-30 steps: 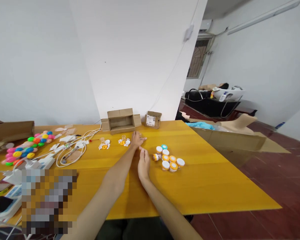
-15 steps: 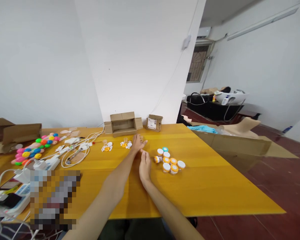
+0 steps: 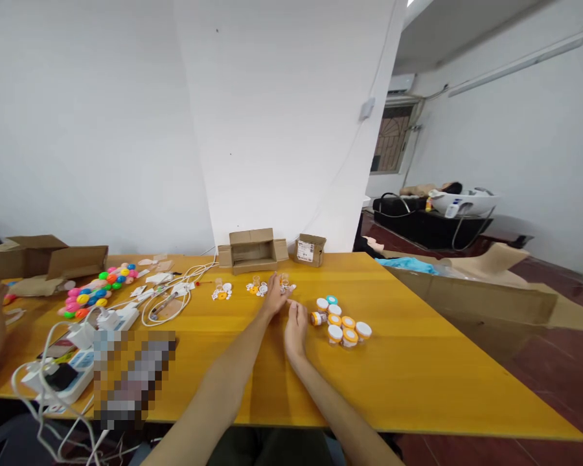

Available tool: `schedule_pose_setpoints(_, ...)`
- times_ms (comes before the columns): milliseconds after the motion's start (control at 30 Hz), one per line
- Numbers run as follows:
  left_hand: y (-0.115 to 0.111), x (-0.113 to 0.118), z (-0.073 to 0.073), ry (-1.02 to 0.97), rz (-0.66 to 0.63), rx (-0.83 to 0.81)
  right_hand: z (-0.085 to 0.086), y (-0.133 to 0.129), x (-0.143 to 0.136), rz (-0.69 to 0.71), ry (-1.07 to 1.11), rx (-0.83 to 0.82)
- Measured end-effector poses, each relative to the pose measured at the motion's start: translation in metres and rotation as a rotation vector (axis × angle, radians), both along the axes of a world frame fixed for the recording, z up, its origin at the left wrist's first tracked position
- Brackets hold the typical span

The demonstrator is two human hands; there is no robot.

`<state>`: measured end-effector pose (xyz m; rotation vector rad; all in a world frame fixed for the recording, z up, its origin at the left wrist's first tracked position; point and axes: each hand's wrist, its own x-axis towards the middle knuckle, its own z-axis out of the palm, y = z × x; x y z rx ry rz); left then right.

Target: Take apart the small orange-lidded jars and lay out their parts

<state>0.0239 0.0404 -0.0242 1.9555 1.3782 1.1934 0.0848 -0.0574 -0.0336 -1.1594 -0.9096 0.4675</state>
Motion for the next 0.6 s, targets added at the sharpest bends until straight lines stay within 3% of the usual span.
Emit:
schedule_pose_setpoints(400, 0.006, -0.006, 0.004, -0.040, 0.153, -0.031, -0.009, 0.006, 0.004, -0.049, -0.065, 0.008)
schedule_pose_setpoints(500, 0.002, -0.011, 0.001, -0.048, 0.135, -0.024, -0.013, 0.004, 0.002, -0.066, -0.209, 0.013)
schedule_pose_setpoints(600, -0.002, -0.018, -0.001, -0.069, 0.120, -0.018, -0.017, -0.003, 0.002, -0.071, -0.504, -0.019)
